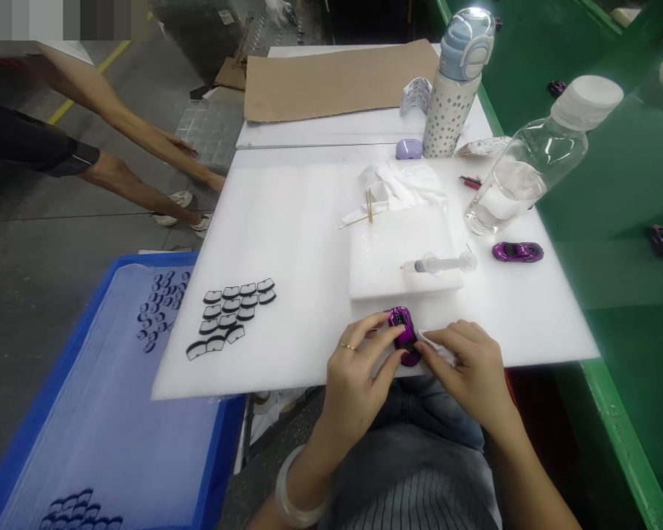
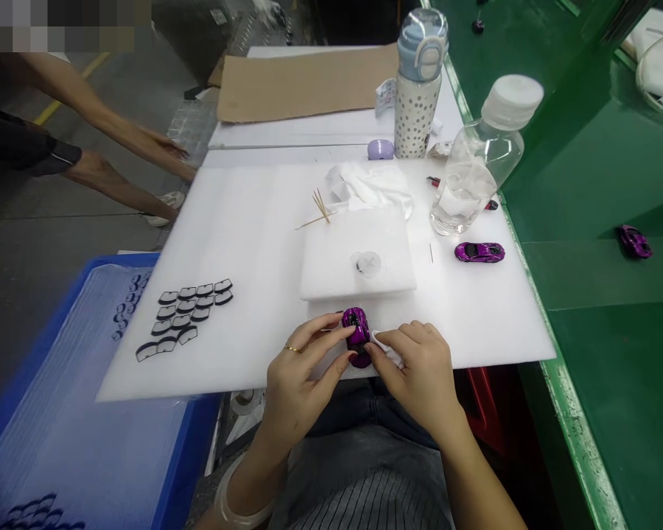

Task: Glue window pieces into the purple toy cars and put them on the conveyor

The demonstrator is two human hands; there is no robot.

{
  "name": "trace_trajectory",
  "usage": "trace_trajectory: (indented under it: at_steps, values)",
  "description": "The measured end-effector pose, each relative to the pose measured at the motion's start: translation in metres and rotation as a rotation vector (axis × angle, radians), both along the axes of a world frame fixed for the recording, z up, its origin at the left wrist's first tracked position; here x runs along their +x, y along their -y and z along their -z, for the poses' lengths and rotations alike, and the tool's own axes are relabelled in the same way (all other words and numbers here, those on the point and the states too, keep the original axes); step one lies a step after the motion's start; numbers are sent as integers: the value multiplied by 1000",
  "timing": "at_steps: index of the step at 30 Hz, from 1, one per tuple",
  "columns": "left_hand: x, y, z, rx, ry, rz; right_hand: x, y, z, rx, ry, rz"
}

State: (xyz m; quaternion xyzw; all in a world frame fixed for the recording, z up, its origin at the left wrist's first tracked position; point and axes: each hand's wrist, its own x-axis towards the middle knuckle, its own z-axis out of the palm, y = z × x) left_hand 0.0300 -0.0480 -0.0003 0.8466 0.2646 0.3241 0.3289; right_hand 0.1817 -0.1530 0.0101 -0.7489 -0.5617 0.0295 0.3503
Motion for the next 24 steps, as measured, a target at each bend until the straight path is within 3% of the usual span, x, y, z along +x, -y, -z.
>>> trace_trajectory:
  at_steps: [11, 17, 20, 24]
  values:
    - [2, -4, -2, -74, -63, 10, 0, -1, 3, 22, 48, -10]
    - [-5, -11, -2, -127, -94, 142, -8, 1, 3, 204, 182, -79]
    - [-5, -9, 0, -86, -75, 119, -19, -1, 5, 162, 218, -100]
    - [-5, -7, 2, -46, -63, 116, -20, 5, 3, 115, 234, 0]
